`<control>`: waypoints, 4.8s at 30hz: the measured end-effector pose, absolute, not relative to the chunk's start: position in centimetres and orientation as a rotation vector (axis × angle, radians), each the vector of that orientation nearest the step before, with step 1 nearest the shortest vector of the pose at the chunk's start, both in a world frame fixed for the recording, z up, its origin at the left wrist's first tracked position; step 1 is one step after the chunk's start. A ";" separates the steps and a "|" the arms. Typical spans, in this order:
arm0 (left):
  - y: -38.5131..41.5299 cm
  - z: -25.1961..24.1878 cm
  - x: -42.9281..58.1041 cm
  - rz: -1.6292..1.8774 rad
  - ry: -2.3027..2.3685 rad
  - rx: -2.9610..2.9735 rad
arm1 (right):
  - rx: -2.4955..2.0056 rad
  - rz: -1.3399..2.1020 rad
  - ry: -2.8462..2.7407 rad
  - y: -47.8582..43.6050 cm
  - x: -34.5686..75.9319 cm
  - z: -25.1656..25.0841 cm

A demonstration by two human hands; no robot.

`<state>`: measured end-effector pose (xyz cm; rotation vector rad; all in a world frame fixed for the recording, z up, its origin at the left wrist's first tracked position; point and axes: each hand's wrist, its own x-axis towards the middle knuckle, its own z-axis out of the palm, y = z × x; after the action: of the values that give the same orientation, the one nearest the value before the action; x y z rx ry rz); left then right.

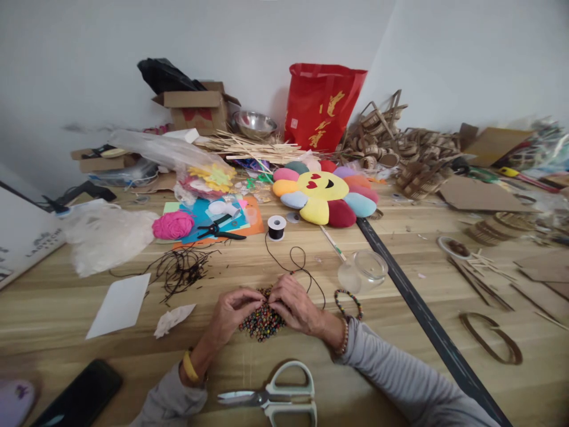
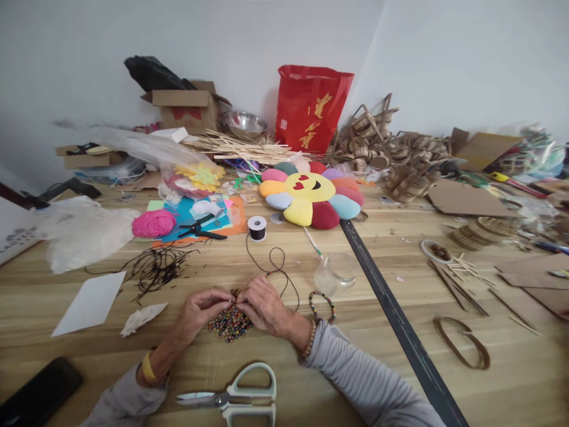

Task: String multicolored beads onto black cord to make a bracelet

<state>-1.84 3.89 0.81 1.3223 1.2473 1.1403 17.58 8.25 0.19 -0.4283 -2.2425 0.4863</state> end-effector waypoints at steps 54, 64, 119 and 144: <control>3.7 0.5 -1.6 1.146 1.182 1.230 | -0.383 0.457 -2.245 8.3 17.4 0.1; 3.8 0.7 -1.6 1.117 1.206 1.215 | -0.369 0.460 -2.238 8.3 17.3 0.0; 3.7 1.3 -1.7 1.113 1.188 1.393 | -0.347 0.261 -2.326 8.5 17.9 0.0; 3.7 3.3 -6.9 0.508 1.358 1.826 | -0.420 0.338 -2.267 9.2 17.9 -0.3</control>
<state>-6.88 3.72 3.26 1.8257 1.3576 0.5079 17.91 9.19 -0.27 -0.4203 -2.2671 0.3383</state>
